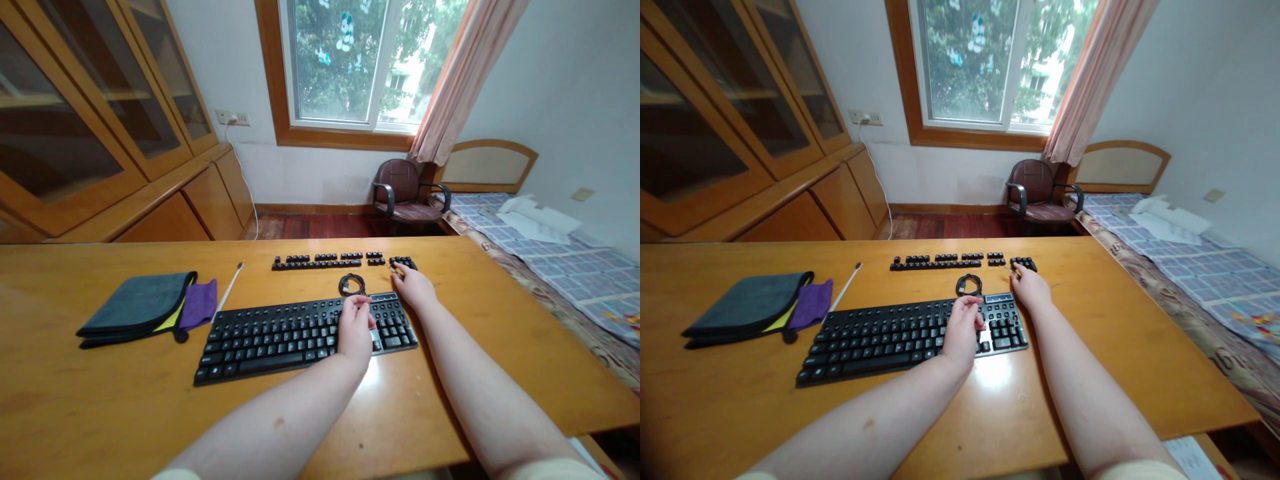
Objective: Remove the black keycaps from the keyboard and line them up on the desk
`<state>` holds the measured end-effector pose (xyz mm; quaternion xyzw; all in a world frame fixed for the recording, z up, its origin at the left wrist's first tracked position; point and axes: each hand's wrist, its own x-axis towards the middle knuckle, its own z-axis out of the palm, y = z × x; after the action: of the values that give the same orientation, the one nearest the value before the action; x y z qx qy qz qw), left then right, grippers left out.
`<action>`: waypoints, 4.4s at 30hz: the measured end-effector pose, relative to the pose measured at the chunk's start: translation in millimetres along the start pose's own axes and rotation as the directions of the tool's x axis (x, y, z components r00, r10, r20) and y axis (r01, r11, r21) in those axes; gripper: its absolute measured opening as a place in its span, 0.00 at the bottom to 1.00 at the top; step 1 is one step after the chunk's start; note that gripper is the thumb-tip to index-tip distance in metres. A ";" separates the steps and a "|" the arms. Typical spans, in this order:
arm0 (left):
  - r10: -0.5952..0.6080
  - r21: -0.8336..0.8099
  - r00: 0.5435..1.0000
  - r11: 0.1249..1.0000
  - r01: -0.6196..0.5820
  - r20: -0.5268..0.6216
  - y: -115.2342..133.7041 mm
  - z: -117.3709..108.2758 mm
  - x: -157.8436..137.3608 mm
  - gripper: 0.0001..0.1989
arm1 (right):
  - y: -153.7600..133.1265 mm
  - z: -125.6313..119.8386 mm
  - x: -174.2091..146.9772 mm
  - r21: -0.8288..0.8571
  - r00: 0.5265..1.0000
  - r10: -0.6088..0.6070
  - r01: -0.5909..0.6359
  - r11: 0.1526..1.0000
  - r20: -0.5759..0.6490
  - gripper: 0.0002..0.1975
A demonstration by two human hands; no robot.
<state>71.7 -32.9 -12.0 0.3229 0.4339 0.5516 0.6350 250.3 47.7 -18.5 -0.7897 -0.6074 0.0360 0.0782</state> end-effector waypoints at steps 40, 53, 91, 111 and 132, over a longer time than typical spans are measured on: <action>0.005 -0.018 1.000 1.000 -0.005 0.005 -2.6 0.1 1.6 0.08 | 5.7 1.3 5.0 -0.013 0.997 0.070 -0.071 0.997 -0.012 0.28; 0.010 0.013 0.999 1.000 -0.010 0.031 -2.6 0.2 1.8 0.06 | -2.5 0.1 6.6 -0.066 0.998 0.070 -0.069 0.995 0.006 0.39; 0.235 0.452 0.896 0.798 -0.399 0.375 84.3 -13.3 -12.7 0.06 | -24.3 -44.5 -57.5 0.715 0.946 -0.089 0.295 0.635 -0.311 0.31; 0.002 0.615 0.616 -0.058 -0.786 0.788 27.2 -56.7 -8.2 0.31 | -54.4 -14.5 -63.5 0.468 0.885 -0.465 0.418 0.779 -0.018 0.14; -0.005 0.642 0.647 0.123 -0.757 0.763 33.6 -58.6 -7.6 0.26 | -47.5 -19.4 -71.7 0.674 0.954 -0.193 0.299 0.676 -0.231 0.21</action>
<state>4.2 -38.2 -4.9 0.8960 0.3363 0.1871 0.2218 189.4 -11.1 5.9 -0.6117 -0.6416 0.1973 0.4186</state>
